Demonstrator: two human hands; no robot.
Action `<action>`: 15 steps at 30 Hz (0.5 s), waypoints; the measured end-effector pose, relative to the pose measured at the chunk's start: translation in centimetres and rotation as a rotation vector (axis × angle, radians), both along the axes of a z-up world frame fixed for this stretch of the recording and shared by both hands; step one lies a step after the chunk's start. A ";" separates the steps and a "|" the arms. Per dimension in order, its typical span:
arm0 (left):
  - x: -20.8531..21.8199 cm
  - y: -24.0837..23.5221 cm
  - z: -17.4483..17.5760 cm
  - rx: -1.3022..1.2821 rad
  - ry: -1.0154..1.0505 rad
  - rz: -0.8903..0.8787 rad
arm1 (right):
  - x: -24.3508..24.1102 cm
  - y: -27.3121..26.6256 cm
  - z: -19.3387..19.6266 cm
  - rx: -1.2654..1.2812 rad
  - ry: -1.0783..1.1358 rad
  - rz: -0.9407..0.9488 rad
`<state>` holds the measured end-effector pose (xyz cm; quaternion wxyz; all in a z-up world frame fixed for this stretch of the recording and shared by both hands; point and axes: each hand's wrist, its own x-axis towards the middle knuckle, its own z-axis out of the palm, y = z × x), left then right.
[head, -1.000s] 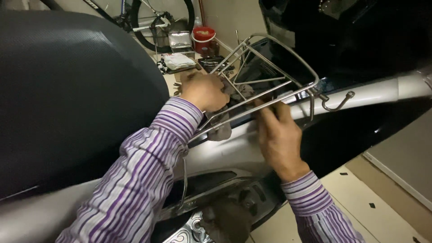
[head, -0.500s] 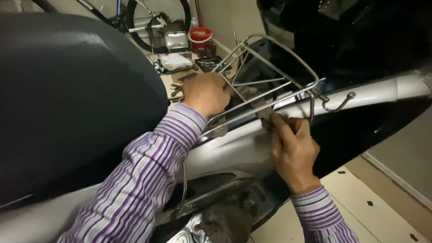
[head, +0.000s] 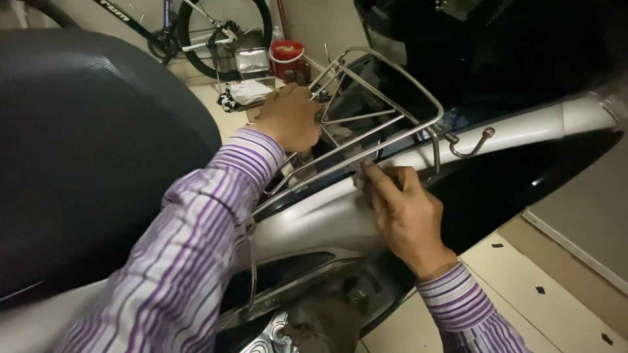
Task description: The person wipes the front handlebars, dashboard, and instrument cluster of a scooter using a cloth. They then move to the rear of the vehicle to clean the chrome luggage rack and the side panels below the seat.
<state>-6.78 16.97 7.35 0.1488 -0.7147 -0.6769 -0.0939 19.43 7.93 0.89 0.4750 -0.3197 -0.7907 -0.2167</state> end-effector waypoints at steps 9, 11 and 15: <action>-1.3 2.0 2.2 -0.130 0.151 -0.082 | 0.4 -0.7 0.0 -0.120 -0.010 0.001; 0.2 -0.4 3.4 -0.091 -0.112 0.068 | 0.6 -0.1 -0.7 -0.068 -0.061 -0.052; 0.4 -0.6 3.8 0.042 -0.439 0.303 | -0.2 -0.8 1.3 0.077 -0.188 -0.177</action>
